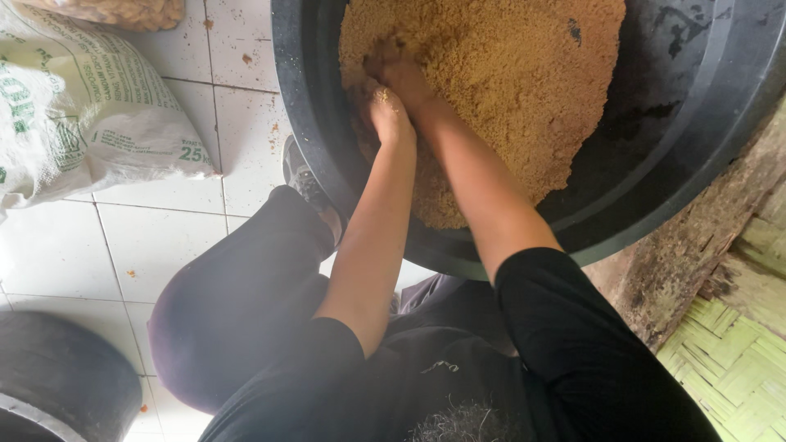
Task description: The person mixes a large quantity of grain in a black basin using both hands, breaking up clumps and ensuring even distribution. The person then wipes their hands with a cloth.
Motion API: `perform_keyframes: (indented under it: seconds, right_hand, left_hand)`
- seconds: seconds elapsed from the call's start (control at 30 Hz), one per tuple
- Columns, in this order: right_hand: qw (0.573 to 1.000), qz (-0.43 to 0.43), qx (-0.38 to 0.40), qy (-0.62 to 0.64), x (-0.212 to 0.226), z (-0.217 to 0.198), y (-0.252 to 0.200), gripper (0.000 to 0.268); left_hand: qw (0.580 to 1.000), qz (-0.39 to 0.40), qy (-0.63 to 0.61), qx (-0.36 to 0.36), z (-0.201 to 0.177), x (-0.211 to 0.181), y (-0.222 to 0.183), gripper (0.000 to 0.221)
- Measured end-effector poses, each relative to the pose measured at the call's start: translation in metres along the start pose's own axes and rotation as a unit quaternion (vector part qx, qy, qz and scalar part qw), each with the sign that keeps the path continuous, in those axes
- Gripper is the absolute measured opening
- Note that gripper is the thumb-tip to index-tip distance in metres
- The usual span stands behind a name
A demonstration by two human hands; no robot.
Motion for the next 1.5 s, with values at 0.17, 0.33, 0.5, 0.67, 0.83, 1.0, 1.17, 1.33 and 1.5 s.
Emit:
perform_keyframes:
  seconds: [0.17,0.33,0.5,0.67,0.83,1.0,1.17,1.33,1.5]
  right_hand:
    - [0.994,0.038,0.01,0.104,-0.014,-0.009,-0.079,0.032]
    - [0.97,0.217,0.022,0.108,-0.087,-0.012,-0.134,0.024]
    - [0.958,0.251,-0.125,0.067,-0.161,-0.051,-0.097,0.022]
    - [0.949,0.252,-0.154,0.108,-0.169,-0.014,-0.052,0.017]
    - [0.927,0.148,-0.287,0.189,-0.133,0.011,-0.108,0.023]
    - [0.904,0.266,-0.302,0.142,-0.249,-0.005,-0.225,0.023]
    - [0.812,0.535,-0.079,0.222,-0.292,0.088,-0.29,0.046]
    - [0.595,0.514,-0.157,0.597,-0.216,0.127,-0.281,0.073]
    - [0.546,0.485,-0.095,0.677,-0.164,0.089,-0.273,0.077]
  left_hand:
    - [0.994,0.037,0.012,0.1,0.022,0.017,-0.003,0.048]
    - [0.957,0.16,0.205,0.13,0.04,0.021,-0.011,0.027]
    - [0.923,0.242,0.256,0.154,0.054,0.007,-0.017,0.033]
    - [0.932,0.191,0.22,0.216,0.056,-0.01,-0.026,0.033]
    - [0.94,0.089,0.203,0.261,0.055,-0.016,-0.032,0.041]
    - [0.885,0.268,0.294,0.241,0.054,-0.048,-0.043,0.044]
    - [0.818,0.195,0.447,0.306,0.069,-0.033,-0.078,0.051]
    - [0.752,0.146,0.53,0.363,0.072,-0.014,-0.109,0.073]
    - [0.699,0.26,0.542,0.387,0.086,0.01,-0.103,0.087]
Point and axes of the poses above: each hand's wrist, its own y-axis towards the middle knuckle, its own z-axis out of the palm, x = y × z, the point moved 10 cm from there along y, towards the middle knuckle, and after that the axes turned 5 degrees about -x, right-handed, at the moved point
